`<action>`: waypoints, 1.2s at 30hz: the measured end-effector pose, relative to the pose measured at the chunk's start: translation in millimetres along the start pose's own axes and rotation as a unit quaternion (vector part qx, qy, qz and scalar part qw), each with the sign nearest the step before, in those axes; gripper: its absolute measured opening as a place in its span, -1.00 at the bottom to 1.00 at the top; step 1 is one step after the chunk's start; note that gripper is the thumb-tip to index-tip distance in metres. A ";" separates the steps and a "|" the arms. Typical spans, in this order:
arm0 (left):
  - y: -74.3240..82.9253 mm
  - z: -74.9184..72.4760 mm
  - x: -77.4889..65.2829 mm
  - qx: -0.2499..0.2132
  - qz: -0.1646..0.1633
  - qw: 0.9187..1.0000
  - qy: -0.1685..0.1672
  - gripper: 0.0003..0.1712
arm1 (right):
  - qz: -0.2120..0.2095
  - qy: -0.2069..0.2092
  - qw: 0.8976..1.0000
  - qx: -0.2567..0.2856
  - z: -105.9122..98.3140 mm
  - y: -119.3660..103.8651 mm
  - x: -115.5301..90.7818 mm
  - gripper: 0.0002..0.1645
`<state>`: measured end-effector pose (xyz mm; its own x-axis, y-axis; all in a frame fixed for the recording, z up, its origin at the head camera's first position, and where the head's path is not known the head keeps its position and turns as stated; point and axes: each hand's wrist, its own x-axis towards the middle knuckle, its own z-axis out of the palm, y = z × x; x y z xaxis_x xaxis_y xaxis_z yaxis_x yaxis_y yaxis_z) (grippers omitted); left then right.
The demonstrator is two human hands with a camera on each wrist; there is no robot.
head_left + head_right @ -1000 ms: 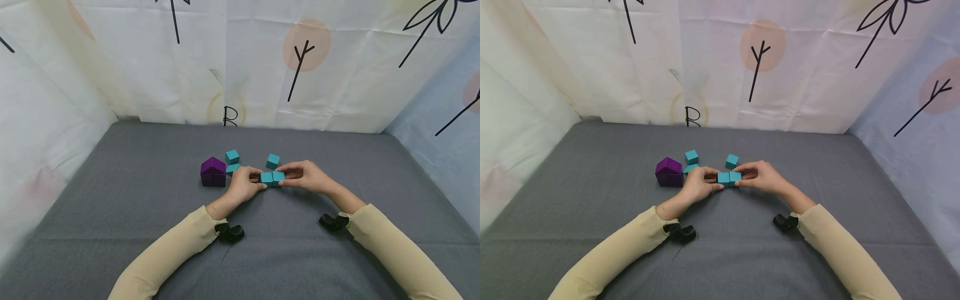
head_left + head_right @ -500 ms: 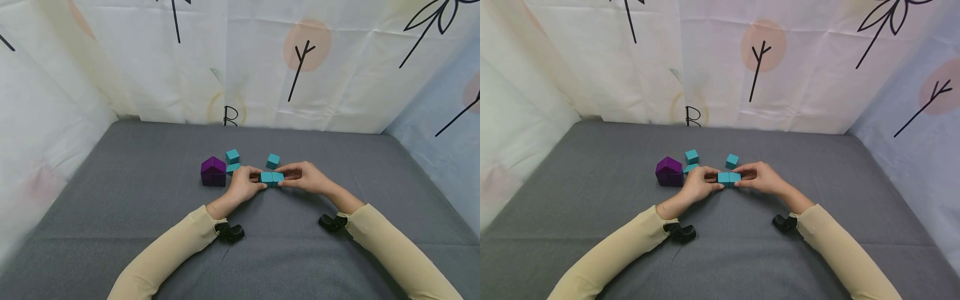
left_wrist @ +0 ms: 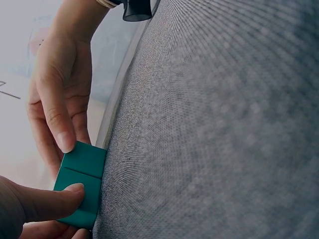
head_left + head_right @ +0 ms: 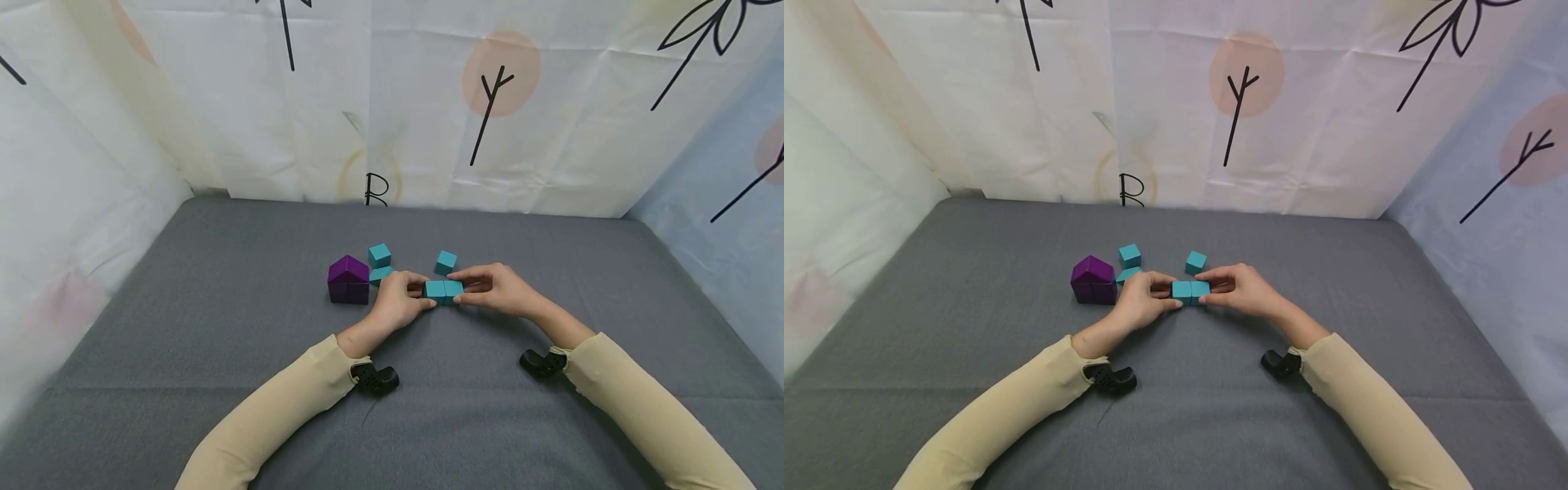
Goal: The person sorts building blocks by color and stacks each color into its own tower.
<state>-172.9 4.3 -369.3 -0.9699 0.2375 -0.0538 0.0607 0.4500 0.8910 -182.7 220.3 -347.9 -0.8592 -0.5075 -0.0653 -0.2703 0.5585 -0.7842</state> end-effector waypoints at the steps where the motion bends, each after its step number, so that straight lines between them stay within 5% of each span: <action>1: 0.0 0.0 -0.1 -0.001 0.000 1.000 0.000 -0.62 | -0.002 0.002 1.000 -0.001 -0.3 -0.3 0.0 -0.46; 22: 0.5 -0.7 -0.7 -0.003 0.003 1.000 0.000 -0.63 | -0.003 0.124 0.992 -0.023 -5.9 -3.9 5.9 -0.57; 36: 0.2 -0.2 -0.7 -0.007 0.001 1.000 0.000 -0.61 | 0.000 0.120 0.992 -0.039 -8.9 -17.9 30.3 -0.51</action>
<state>-172.2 4.1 -369.0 -0.9698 0.2381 -0.0522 0.0592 0.4375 0.8973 -207.7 200.7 -330.4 -0.9353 -0.3421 0.0906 -0.2952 0.6129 -0.7329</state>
